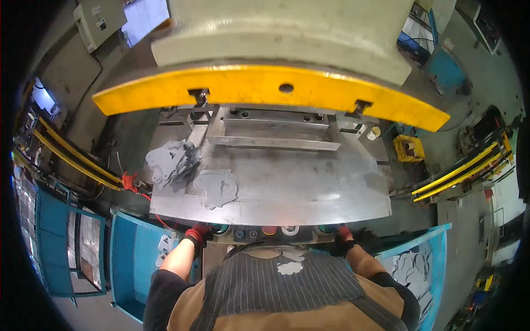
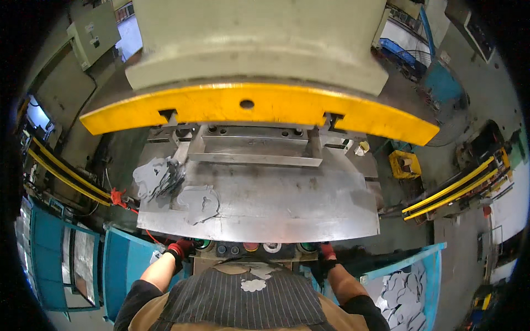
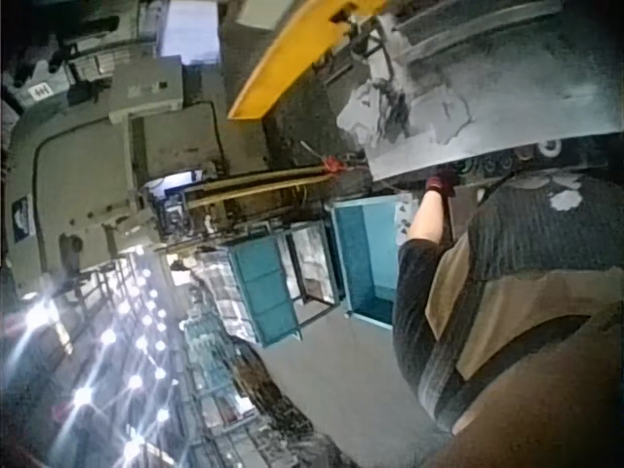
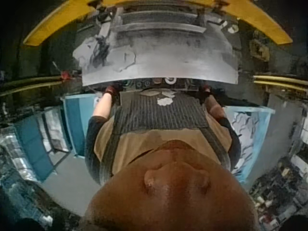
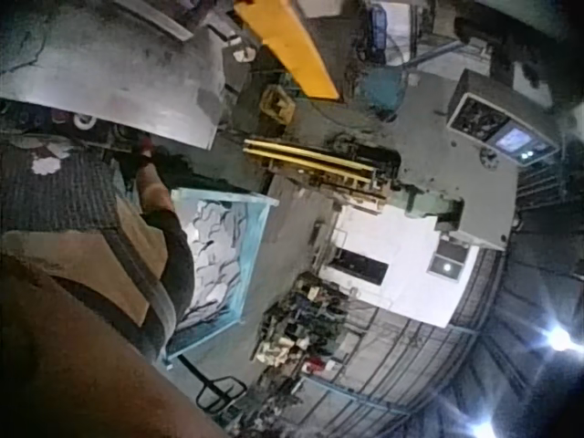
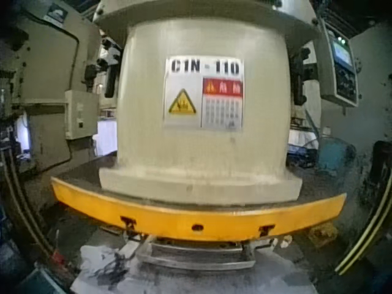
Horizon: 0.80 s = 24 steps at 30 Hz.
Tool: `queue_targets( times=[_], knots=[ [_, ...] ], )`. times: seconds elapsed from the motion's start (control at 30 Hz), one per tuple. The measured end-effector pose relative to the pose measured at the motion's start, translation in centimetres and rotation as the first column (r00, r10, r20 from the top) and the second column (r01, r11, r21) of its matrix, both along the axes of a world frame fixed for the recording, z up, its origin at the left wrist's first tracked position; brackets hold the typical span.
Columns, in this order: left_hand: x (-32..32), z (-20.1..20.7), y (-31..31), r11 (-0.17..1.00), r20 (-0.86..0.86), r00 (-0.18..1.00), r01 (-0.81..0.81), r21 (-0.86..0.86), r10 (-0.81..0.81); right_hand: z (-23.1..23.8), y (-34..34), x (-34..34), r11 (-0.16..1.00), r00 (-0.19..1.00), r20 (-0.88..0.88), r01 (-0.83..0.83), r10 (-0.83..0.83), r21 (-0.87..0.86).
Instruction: Placing metal parts into a hydraulic press, activating the machine, and removing the finished pieces to a storage bin.
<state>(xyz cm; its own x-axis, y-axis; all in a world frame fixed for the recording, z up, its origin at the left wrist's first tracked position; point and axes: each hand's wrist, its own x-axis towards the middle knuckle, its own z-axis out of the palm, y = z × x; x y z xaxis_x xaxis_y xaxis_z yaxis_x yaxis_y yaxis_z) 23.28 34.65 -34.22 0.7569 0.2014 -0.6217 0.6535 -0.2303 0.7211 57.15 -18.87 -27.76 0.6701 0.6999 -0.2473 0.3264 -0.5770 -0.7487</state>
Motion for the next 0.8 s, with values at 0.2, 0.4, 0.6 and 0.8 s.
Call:
queue_targets(
  times=[0.2, 0.4, 0.6, 0.8],
  knots=[
    [2.1, 3.9, -1.5, 0.97, -0.096, 0.965, -0.242, 0.02, 0.242, 0.4, 0.5, 0.2, 1.0, 1.0, -0.004, -0.017, 0.017, -0.006],
    [1.2, 9.9, -5.0, 0.882, -0.02, 0.882, -0.471, 0.019, 0.472, 0.9, -1.6, -0.3, 0.985, 0.983, -0.113, 0.153, -0.144, 0.076],
    [-10.5, 11.0, -6.3, 0.155, 0.213, 0.039, -0.813, -0.561, 0.976, 4.3, -4.9, -3.4, 0.619, 0.673, -0.141, 0.729, -0.726, 0.292],
    [-10.4, 17.4, -3.1, -0.115, 0.46, -0.414, -0.828, -0.549, 0.785, 14.6, 5.1, -2.1, 0.93, 0.825, 0.441, 0.259, -0.353, 0.26]
  ],
)
